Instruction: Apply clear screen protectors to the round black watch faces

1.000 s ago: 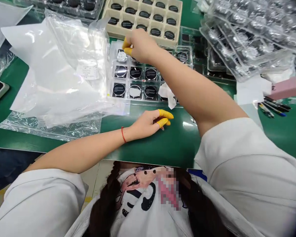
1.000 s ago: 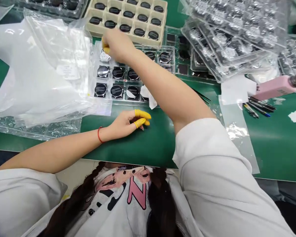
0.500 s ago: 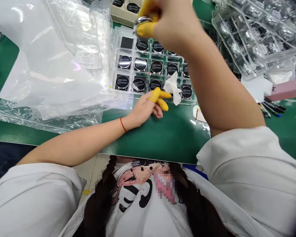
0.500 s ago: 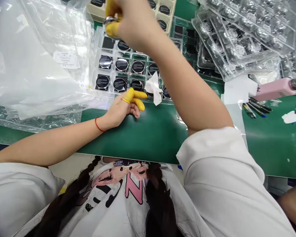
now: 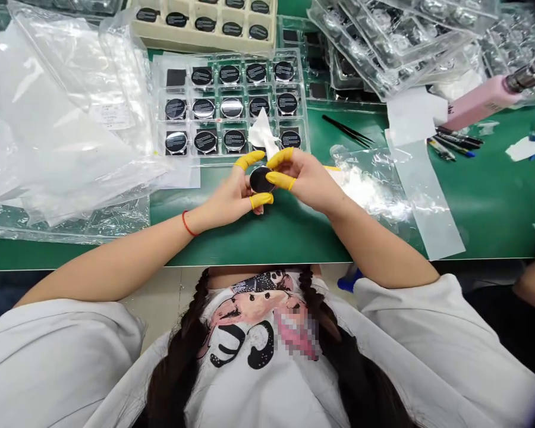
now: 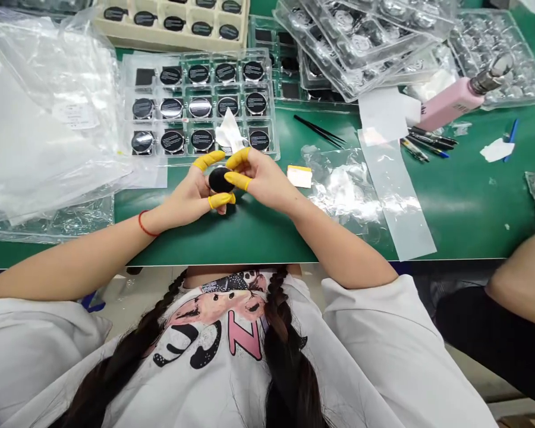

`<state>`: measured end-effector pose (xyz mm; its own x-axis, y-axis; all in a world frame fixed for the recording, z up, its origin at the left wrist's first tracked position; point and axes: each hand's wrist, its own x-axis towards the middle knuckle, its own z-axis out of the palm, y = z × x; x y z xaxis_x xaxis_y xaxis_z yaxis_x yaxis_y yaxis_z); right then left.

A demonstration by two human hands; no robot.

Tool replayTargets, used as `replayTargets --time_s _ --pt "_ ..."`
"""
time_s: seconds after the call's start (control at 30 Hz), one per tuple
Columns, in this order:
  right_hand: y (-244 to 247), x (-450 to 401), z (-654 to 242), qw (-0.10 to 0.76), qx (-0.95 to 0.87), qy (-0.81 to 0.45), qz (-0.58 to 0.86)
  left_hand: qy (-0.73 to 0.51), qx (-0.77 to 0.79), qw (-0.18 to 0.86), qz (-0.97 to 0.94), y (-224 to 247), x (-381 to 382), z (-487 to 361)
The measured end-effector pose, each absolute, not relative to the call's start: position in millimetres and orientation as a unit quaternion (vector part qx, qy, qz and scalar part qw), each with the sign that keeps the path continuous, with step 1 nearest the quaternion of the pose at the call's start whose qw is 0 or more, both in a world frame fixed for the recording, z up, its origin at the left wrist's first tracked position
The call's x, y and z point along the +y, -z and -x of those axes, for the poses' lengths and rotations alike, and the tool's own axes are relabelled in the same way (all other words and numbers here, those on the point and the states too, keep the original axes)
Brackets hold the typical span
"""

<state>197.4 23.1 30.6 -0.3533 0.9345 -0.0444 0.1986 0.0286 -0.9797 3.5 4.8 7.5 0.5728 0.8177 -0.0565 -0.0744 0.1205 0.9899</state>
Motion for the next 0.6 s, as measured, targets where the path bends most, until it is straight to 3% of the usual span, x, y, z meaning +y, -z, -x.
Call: replayTargets --time_s 0.13,0.37,0.5,0.6 --pt "-25.2 15.3 -197.8 0.348 -0.662 -0.507 0.427 -0.304 0.293 0.666 -0.615 -5.1 0.4 -1.0" --pt "-11.1 0.5 -191.7 0.362 -0.820 -0.190 0.401 -0.294 0.326 0.640 -0.631 -4.0 2.4 -0.5" --pt "-26.3 -1.4 -189.1 0.333 -0.844 -0.178 0.382 -0.319 0.343 0.617 -0.633 -4.9 2.0 0.6" --pt "-49.9 -0.7 -223.1 0.359 -0.807 -0.187 0.430 -0.321 0.351 0.624 -0.620 -4.4 3.4 1.5"
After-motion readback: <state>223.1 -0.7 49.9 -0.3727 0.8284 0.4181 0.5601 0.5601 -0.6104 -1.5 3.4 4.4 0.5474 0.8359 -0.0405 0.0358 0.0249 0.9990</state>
